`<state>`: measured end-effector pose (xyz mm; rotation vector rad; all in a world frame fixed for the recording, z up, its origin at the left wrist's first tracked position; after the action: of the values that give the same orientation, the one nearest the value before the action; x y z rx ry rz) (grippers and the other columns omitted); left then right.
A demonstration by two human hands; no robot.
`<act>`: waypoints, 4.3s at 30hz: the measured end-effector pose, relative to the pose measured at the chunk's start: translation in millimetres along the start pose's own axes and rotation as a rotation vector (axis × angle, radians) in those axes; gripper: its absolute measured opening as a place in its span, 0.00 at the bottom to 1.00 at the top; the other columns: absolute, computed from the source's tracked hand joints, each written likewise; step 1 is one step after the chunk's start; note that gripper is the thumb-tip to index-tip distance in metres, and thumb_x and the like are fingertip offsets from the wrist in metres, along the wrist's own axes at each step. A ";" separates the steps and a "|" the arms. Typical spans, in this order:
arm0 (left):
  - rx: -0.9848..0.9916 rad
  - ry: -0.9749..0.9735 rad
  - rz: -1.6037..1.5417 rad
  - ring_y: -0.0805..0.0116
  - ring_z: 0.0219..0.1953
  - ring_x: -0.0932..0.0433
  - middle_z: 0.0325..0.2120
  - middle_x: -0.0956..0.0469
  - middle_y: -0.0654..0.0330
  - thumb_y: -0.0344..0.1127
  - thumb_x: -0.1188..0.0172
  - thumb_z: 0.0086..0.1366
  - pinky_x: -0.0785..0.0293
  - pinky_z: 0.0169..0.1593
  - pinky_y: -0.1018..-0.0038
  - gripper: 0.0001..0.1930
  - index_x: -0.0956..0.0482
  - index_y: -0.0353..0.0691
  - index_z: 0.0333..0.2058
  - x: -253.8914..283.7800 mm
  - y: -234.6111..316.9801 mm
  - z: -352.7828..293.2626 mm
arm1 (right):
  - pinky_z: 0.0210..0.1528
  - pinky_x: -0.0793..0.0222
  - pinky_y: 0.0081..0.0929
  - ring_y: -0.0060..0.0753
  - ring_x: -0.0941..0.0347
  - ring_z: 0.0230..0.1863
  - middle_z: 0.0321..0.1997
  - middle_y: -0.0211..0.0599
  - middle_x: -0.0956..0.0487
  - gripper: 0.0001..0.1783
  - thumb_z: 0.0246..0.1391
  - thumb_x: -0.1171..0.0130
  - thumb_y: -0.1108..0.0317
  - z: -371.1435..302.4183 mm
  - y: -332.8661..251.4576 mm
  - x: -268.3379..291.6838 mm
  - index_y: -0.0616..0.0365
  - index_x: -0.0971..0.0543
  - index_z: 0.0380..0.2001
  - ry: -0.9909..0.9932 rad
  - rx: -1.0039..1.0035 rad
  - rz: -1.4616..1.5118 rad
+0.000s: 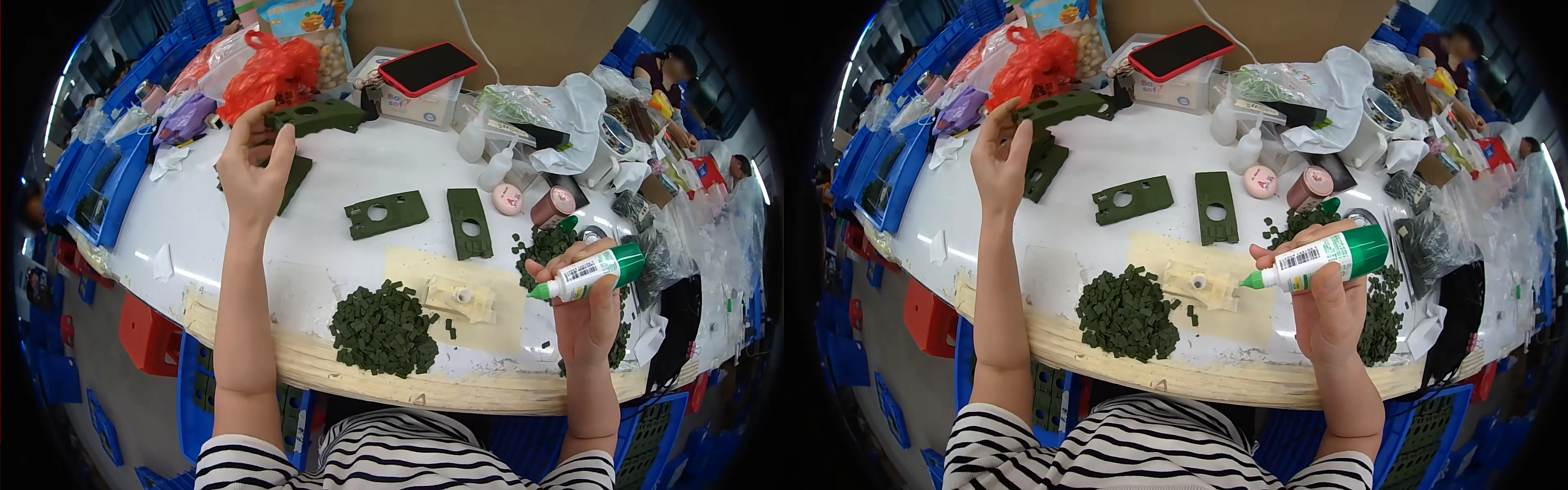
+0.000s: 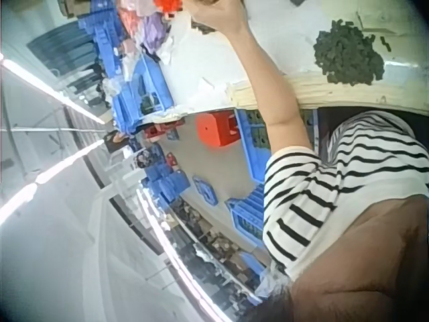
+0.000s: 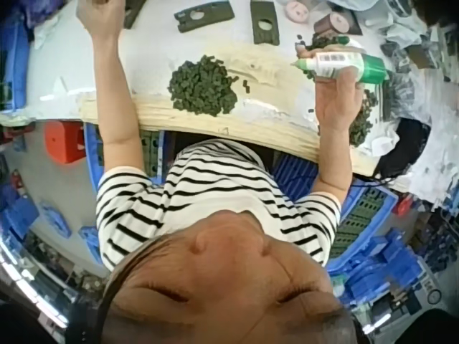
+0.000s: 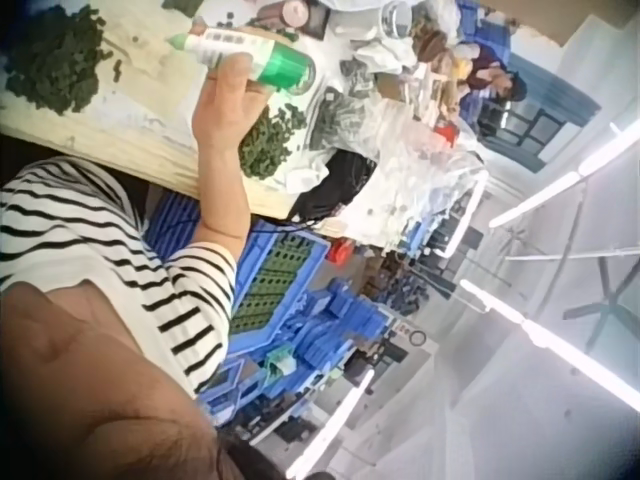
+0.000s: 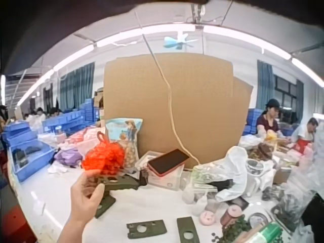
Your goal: Assembling plastic toy tank hulls and turrets using glue at a factory workstation.
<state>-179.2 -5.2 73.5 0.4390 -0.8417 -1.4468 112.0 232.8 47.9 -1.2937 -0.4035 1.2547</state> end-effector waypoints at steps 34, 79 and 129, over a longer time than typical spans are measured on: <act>0.002 -0.849 -0.491 0.71 0.43 0.24 0.49 0.25 0.57 0.24 0.29 0.50 0.19 0.36 0.81 0.32 0.26 0.42 0.55 -99.7 98.3 -112.7 | 0.57 0.30 0.47 0.47 0.22 0.51 0.42 0.46 0.21 0.22 0.57 0.36 0.60 2.0 -5.5 2.7 0.60 0.32 0.46 0.033 0.168 -0.156; -0.043 -0.807 -0.454 0.71 0.44 0.24 0.45 0.22 0.57 0.27 0.27 0.47 0.23 0.29 0.83 0.31 0.24 0.38 0.53 -96.1 101.0 -109.5 | 0.54 0.27 0.43 0.45 0.22 0.49 0.42 0.47 0.21 0.22 0.59 0.38 0.59 1.1 -7.7 -3.2 0.61 0.33 0.46 -0.014 0.221 -0.356; 0.069 -0.856 -0.536 0.70 0.46 0.24 0.47 0.26 0.55 0.24 0.29 0.49 0.16 0.38 0.81 0.30 0.25 0.34 0.54 -98.3 98.2 -110.6 | 0.56 0.29 0.47 0.43 0.22 0.49 0.40 0.43 0.22 0.23 0.58 0.38 0.54 2.1 -4.1 1.3 0.60 0.32 0.45 0.061 0.153 -0.181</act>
<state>-23.6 76.9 49.4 0.0669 -1.5319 -2.1560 112.6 235.8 51.6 -1.1368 -0.3654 1.0707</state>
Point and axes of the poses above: each hand's wrist, its own z-axis towards the middle knuckle, its own x-axis out of the back of the hand, y = z × x, the point moved 7 cm from there along z, towards the middle knuckle
